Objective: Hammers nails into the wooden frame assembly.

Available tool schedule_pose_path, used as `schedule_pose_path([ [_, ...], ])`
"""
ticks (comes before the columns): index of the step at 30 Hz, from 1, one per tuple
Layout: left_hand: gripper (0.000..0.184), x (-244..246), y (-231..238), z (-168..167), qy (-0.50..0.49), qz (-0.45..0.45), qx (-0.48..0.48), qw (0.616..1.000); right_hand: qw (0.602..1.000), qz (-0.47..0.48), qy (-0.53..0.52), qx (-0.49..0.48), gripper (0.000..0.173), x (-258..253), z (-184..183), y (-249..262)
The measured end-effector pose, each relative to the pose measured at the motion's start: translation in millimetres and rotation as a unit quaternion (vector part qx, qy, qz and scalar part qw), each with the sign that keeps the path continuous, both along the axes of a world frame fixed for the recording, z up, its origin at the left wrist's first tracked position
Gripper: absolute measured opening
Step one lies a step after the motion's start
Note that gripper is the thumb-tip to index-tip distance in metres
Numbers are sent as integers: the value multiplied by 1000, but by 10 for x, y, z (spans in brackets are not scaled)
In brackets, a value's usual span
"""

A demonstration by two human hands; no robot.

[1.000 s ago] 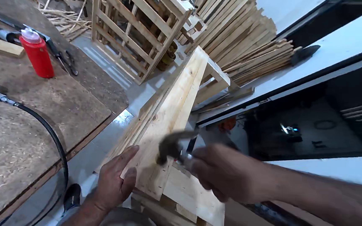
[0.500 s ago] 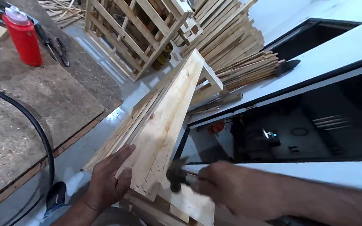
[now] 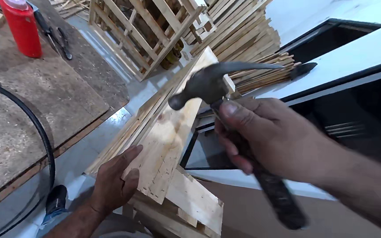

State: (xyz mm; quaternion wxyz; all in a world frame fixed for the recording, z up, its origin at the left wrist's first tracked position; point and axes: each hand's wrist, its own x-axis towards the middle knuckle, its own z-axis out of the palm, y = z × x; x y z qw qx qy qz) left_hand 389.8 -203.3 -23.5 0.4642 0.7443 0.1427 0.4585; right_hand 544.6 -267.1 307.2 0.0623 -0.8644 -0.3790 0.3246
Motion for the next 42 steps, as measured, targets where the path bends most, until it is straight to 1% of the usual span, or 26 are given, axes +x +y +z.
schedule_pose_path([
  [1,48,-3,2,9,4,-1,1,1000,1000,0,9,-14,49,-13,-130,-74],
  [4,48,-5,9,50,16,4,0,1000,952,-10,71,-298,49,52,-360,-175],
  [5,48,5,7,53,17,9,2,1000,941,-10,70,-330,49,75,-271,-128],
  [6,47,0,-11,43,16,13,4,1000,946,-12,57,-318,48,67,-135,-90],
  [8,48,7,-18,17,10,13,12,1000,985,-13,9,-171,54,34,88,-33],
  [10,49,3,-16,4,10,11,19,1000,999,-24,-22,-13,57,1,8,-29],
  [11,49,-3,-15,7,12,10,16,1000,1000,-23,-17,-6,54,-14,-123,-106],
  [12,49,-7,-14,18,13,10,9,1000,997,-21,4,-74,52,-18,-254,-218],
  [14,49,-6,0,46,20,4,10,1000,952,-6,59,-300,51,24,-374,-325],
  [16,50,-2,-12,38,19,9,13,1000,925,-4,63,-374,51,25,-235,-255],
  [17,50,-5,-19,24,16,11,15,1000,940,-11,45,-338,49,5,-134,-223],
  [19,49,8,-17,15,10,9,16,1000,985,-29,-3,-170,49,0,-25,-194],
  [21,48,3,-15,17,11,9,13,1000,998,-41,-6,-38,49,0,-173,-224],
  [22,49,-8,-17,21,17,8,10,1000,996,-44,6,-73,47,-4,-283,-285],
  [24,48,-14,-19,32,19,6,13,1000,961,-38,62,-268,48,33,-424,-379],
  [26,47,3,-24,29,12,10,15,1000,931,-25,78,-357,50,64,-265,-298],
  [27,47,-9,-34,18,10,11,19,1000,939,-25,70,-336,49,34,-147,-247],
  [29,48,-1,-22,16,1,7,26,1000,983,-25,23,-179,53,-7,-1,-213],
  [31,49,1,-23,8,-1,5,26,1000,1000,-23,7,-17,55,-39,-137,-220],
  [32,49,-4,-21,12,2,4,24,1000,999,-19,13,-28,54,-67,-248,-273],
  [33,48,-8,-24,22,6,5,21,1000,992,-8,35,-119,53,-89,-340,-346],
  [35,48,-9,-35,43,14,6,19,1000,931,9,80,-355,57,-98,-408,-397],
  [36,49,-3,-30,43,13,7,15,1000,910,14,81,-406,56,-92,-358,-374],
  [38,50,-3,-40,21,2,9,10,1000,934,-1,54,-353,49,-140,-128,-264],
  [40,49,12,-49,9,-8,7,16,1000,985,-32,17,-168,49,-173,4,-196],
  [42,48,6,-41,15,-2,7,25,1000,998,-41,14,-34,49,-178,-156,-215],
])
